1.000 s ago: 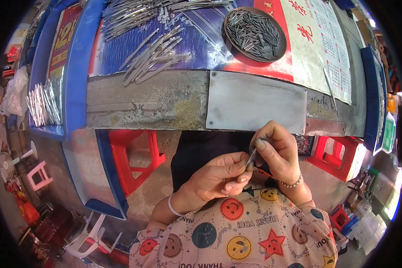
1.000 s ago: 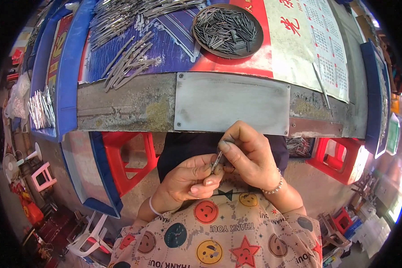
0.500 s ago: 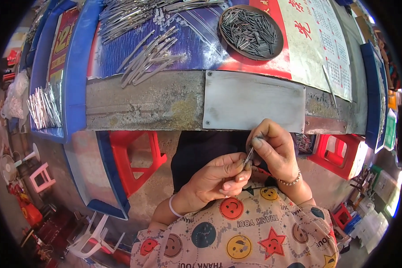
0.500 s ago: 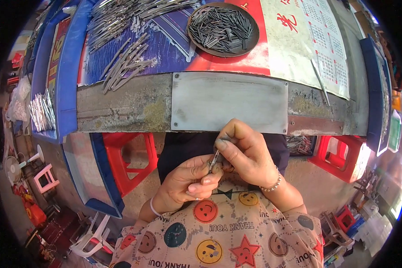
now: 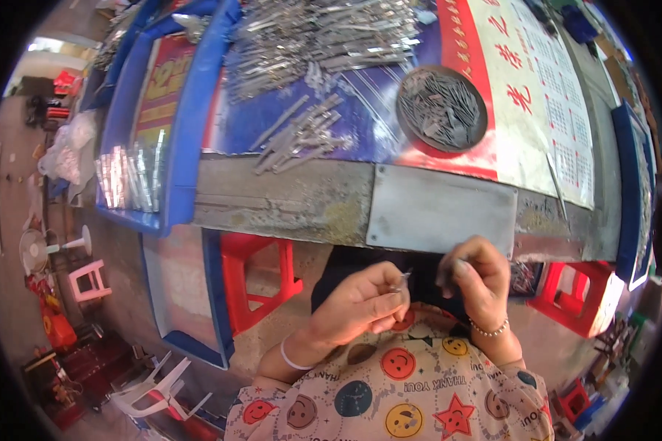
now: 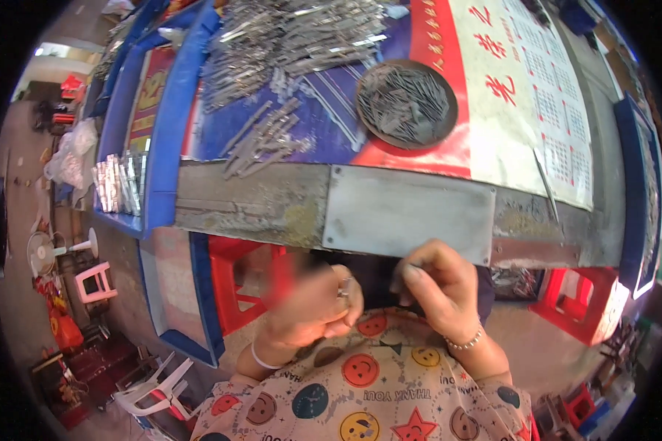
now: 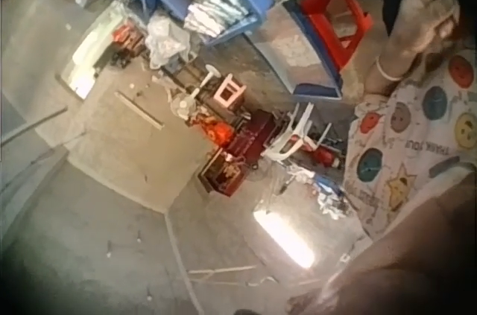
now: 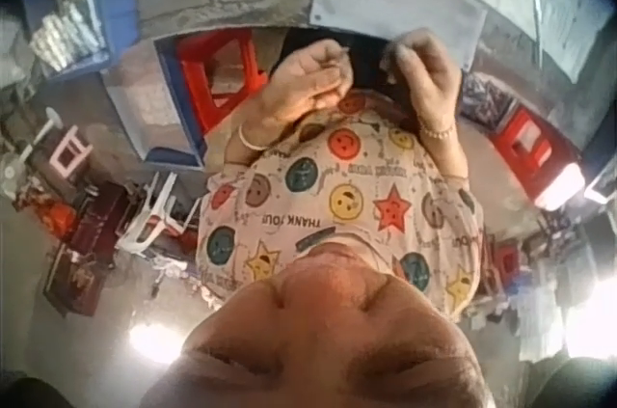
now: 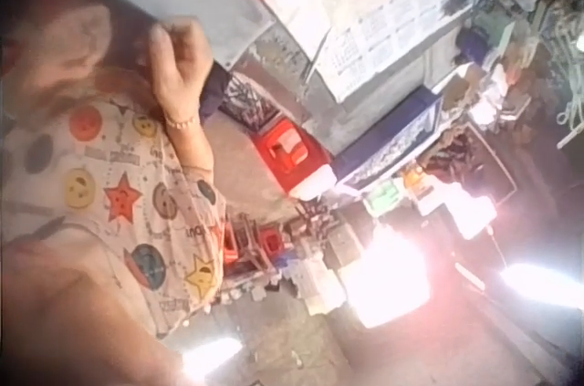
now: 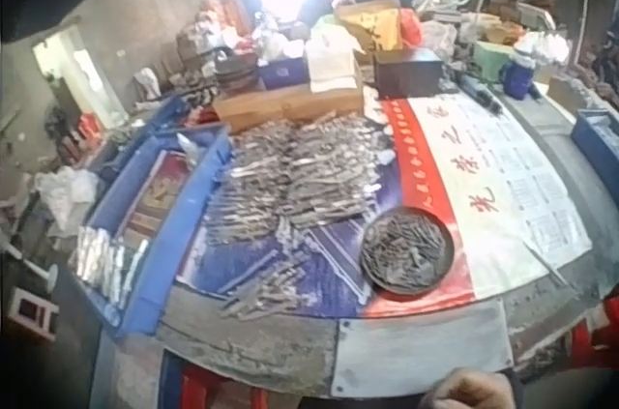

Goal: Assembling small metal hardware components by attaching rings to metal rods using pliers.

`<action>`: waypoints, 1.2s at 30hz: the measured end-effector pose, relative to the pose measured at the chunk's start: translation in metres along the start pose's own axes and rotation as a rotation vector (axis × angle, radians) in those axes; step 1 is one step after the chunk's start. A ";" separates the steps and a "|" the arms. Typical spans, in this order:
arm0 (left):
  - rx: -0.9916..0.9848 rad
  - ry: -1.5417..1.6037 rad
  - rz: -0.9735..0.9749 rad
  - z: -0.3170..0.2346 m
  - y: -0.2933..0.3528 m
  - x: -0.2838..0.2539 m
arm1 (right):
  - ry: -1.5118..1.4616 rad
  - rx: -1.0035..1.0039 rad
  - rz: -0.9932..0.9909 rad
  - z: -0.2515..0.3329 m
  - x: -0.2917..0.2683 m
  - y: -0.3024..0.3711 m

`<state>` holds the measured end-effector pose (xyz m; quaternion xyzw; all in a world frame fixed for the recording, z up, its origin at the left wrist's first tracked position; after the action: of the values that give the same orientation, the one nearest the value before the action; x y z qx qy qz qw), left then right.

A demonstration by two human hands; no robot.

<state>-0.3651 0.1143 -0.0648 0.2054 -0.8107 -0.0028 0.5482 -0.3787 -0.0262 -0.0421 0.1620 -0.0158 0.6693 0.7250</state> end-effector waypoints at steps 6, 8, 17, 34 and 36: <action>0.450 -1.452 -0.751 -0.173 0.038 0.002 | 0.101 -0.221 -0.127 0.029 -0.020 0.001; 0.535 -1.689 -0.823 -0.220 0.028 0.002 | 0.202 -0.272 -0.155 0.030 -0.024 -0.002; 0.201 -1.876 -0.682 -0.270 -0.025 -0.078 | 0.561 -0.437 -0.168 0.037 -0.011 -0.004; 0.841 -1.396 -0.749 -0.197 0.083 -0.024 | 1.399 -0.443 -0.063 0.112 -0.030 -0.121; 0.782 -1.445 -0.637 -0.155 0.082 -0.005 | 1.506 -0.426 -0.064 0.108 -0.028 -0.140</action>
<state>-0.2525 0.2252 0.0117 0.5425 -0.8065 -0.0071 -0.2351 -0.2245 -0.0885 0.0240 -0.4779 0.3569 0.5603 0.5747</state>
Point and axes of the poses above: each hand's wrist, its own y-axis away from the middle knuckle, its own x-axis out of the palm, z = x × y, the point moved 9 cm from there along -y, towards the middle knuckle, and after that the axes turned 7 degrees about z, right-handed, at the moved point
